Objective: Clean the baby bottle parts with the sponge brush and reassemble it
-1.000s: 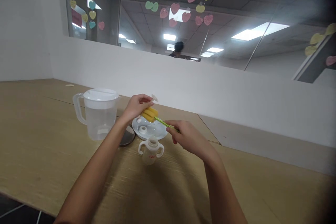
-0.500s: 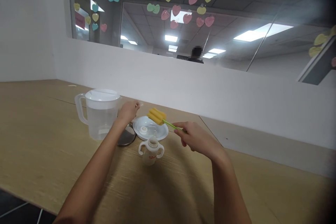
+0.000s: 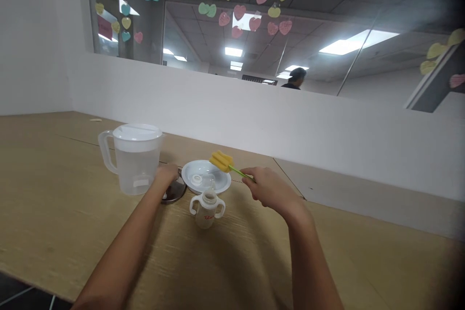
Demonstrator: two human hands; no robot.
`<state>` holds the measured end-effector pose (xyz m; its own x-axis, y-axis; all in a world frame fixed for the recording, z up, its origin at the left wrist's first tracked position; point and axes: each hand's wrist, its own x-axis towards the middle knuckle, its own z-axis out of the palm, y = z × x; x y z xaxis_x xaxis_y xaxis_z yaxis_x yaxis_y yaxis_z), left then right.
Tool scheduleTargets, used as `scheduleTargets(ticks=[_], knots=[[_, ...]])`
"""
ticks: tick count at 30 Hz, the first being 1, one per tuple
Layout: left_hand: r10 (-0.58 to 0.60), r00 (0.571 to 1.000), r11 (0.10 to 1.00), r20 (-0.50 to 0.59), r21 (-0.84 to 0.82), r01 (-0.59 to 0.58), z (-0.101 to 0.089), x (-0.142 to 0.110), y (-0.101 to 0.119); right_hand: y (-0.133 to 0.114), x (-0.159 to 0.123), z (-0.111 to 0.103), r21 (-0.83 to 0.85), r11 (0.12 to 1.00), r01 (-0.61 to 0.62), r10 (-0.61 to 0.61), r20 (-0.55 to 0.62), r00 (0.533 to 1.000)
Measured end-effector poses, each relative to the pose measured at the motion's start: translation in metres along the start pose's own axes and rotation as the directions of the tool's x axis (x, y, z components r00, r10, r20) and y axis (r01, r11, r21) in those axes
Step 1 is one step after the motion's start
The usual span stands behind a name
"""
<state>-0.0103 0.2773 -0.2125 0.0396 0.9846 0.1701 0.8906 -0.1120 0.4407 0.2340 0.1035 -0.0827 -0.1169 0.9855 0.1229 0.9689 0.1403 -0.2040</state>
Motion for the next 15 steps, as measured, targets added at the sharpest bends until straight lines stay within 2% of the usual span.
scheduleTargets(ticks=[3, 6, 10, 13, 15], knots=[[-0.027, 1.000, 0.996, 0.007, 0.080, 0.026, -0.007, 0.003, 0.010, 0.003, 0.004, 0.003, -0.003, 1.000, -0.020, 0.020, -0.012, 1.000], [0.096, 0.995, 0.992, -0.010, 0.077, -0.095, -0.008, 0.002, 0.034, 0.006, 0.008, 0.005, 0.001, 1.000, -0.025, 0.025, -0.028, 0.999], [0.304, 0.953, 0.953, 0.009, 0.002, -0.304, 0.017, -0.004, 0.066, 0.005, 0.009, 0.004, 0.003, 1.000, -0.020, 0.020, -0.027, 0.999], [0.306, 0.950, 0.952, 0.057, -0.018, -0.306, 0.042, -0.006, 0.072, 0.004, 0.008, 0.003, 0.004, 1.000, -0.012, 0.012, -0.020, 1.000], [0.287, 0.955, 0.958, 0.074, -0.032, -0.285, 0.050, -0.005, 0.069, 0.004, 0.008, 0.002, 0.005, 1.000, -0.008, 0.008, -0.019, 1.000]])
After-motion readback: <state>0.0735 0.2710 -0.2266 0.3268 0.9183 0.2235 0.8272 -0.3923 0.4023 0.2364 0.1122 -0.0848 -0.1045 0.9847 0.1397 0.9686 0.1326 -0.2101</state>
